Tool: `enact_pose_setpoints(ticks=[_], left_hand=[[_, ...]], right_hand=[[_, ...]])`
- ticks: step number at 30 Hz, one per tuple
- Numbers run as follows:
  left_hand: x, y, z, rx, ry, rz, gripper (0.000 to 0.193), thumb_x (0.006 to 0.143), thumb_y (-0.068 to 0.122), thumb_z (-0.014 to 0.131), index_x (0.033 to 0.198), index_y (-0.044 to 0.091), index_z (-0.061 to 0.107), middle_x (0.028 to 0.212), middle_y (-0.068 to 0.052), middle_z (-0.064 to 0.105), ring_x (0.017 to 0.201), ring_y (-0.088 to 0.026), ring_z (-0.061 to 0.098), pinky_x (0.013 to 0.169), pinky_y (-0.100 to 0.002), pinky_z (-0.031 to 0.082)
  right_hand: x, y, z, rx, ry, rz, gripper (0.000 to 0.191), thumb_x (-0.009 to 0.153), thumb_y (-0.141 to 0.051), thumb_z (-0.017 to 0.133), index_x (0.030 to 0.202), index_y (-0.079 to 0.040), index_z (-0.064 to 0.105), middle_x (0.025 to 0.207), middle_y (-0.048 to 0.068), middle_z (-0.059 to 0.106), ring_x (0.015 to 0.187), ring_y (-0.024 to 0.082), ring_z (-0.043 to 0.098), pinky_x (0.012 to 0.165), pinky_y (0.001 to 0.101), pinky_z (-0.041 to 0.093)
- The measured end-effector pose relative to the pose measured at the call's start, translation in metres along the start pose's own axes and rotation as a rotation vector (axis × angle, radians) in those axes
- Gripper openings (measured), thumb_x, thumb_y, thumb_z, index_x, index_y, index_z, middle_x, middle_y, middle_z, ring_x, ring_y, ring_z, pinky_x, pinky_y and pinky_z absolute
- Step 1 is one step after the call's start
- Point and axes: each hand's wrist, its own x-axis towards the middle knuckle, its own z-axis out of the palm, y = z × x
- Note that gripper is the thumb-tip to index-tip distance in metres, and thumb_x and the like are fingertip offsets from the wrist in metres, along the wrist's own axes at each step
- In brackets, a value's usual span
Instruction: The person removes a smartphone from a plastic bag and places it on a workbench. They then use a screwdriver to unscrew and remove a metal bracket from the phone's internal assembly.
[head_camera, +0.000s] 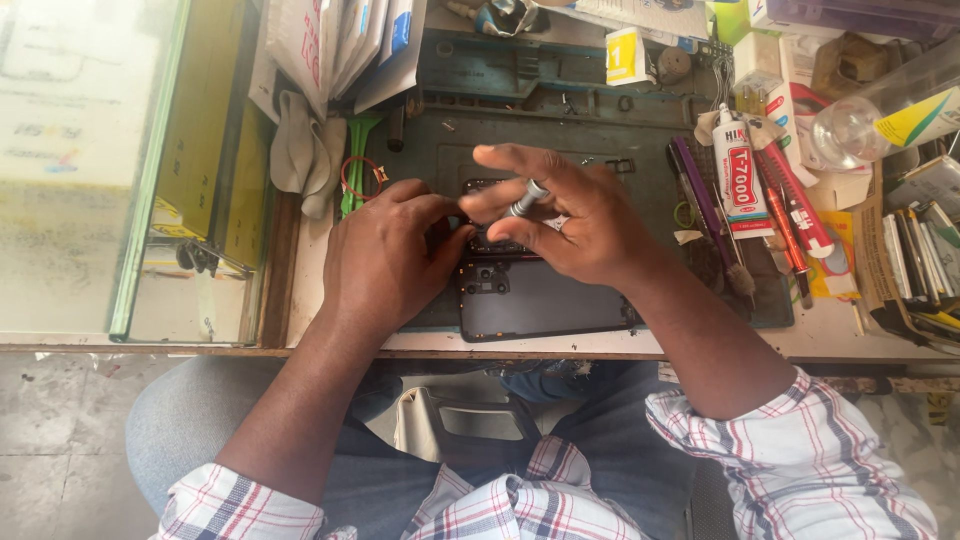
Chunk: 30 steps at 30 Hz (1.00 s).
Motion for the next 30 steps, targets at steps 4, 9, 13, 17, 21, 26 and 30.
enact_pose_setpoints(ticks=[4, 9, 13, 17, 21, 26, 30], left_hand=[[0.0005, 0.0000, 0.0004, -0.006, 0.011, 0.018, 0.017, 0.087, 0.028, 0.078, 0.101, 0.017, 0.080, 0.087, -0.004, 0.069, 0.075, -0.025, 0.072, 0.064, -0.042, 0.056], [0.0004, -0.0005, 0.0000, 0.003, 0.030, 0.045, 0.017, 0.087, 0.027, 0.078, 0.100, 0.017, 0.081, 0.088, -0.004, 0.069, 0.076, -0.025, 0.072, 0.065, -0.042, 0.056], [0.0004, 0.0000, -0.0003, 0.010, -0.001, 0.008, 0.018, 0.088, 0.028, 0.077, 0.101, 0.016, 0.080, 0.087, -0.003, 0.069, 0.076, -0.025, 0.072, 0.065, -0.042, 0.056], [0.0011, 0.0005, 0.0000, -0.002, -0.003, 0.004, 0.019, 0.088, 0.030, 0.077, 0.103, 0.017, 0.080, 0.087, -0.003, 0.069, 0.075, -0.023, 0.073, 0.064, -0.041, 0.056], [0.0020, 0.0000, 0.0002, 0.024, 0.000, 0.019, 0.019, 0.087, 0.029, 0.078, 0.102, 0.018, 0.081, 0.088, -0.003, 0.070, 0.075, -0.023, 0.073, 0.064, -0.041, 0.056], [0.0003, 0.0003, -0.0004, 0.012, 0.006, 0.017, 0.019, 0.088, 0.029, 0.078, 0.102, 0.018, 0.080, 0.089, -0.003, 0.070, 0.077, -0.023, 0.072, 0.065, -0.041, 0.056], [0.0006, 0.0008, -0.0008, 0.010, 0.022, 0.034, 0.018, 0.088, 0.029, 0.078, 0.102, 0.017, 0.080, 0.088, -0.003, 0.070, 0.077, -0.023, 0.073, 0.065, -0.041, 0.056]], right_hand=[[0.0015, 0.0026, -0.0012, -0.068, 0.001, -0.139, 0.054, 0.106, -0.014, 0.071, 0.153, -0.012, 0.043, 0.142, 0.014, 0.069, 0.127, 0.025, 0.070, 0.112, 0.0361, 0.059], [0.0020, 0.0062, -0.0004, -0.207, 0.061, -0.133, 0.062, 0.094, -0.017, 0.082, 0.147, -0.013, 0.050, 0.141, 0.016, 0.068, 0.119, 0.022, 0.072, 0.104, 0.0364, 0.062], [0.0004, 0.0052, -0.0015, 0.159, 0.033, 0.269, 0.066, 0.094, -0.020, 0.077, 0.151, -0.014, 0.043, 0.129, 0.008, 0.076, 0.123, 0.021, 0.076, 0.107, 0.0390, 0.060], [0.0033, 0.0042, -0.0018, 0.295, -0.075, -0.051, 0.060, 0.109, -0.015, 0.067, 0.160, -0.019, 0.036, 0.162, 0.008, 0.052, 0.149, 0.021, 0.052, 0.128, 0.0375, 0.045], [0.0063, 0.0025, -0.0031, -0.115, 0.000, -0.156, 0.068, 0.098, -0.010, 0.079, 0.155, -0.019, 0.043, 0.153, 0.007, 0.058, 0.145, 0.022, 0.055, 0.125, 0.0403, 0.045], [0.0061, 0.0003, -0.0040, -0.075, -0.019, -0.142, 0.075, 0.089, 0.009, 0.055, 0.158, -0.012, 0.035, 0.169, 0.010, 0.035, 0.163, 0.025, 0.014, 0.140, 0.0462, 0.012], [0.0064, 0.0018, -0.0061, -0.228, 0.024, -0.166, 0.077, 0.091, 0.004, 0.071, 0.159, -0.016, 0.041, 0.172, 0.006, 0.033, 0.167, 0.020, 0.010, 0.139, 0.0433, 0.012]])
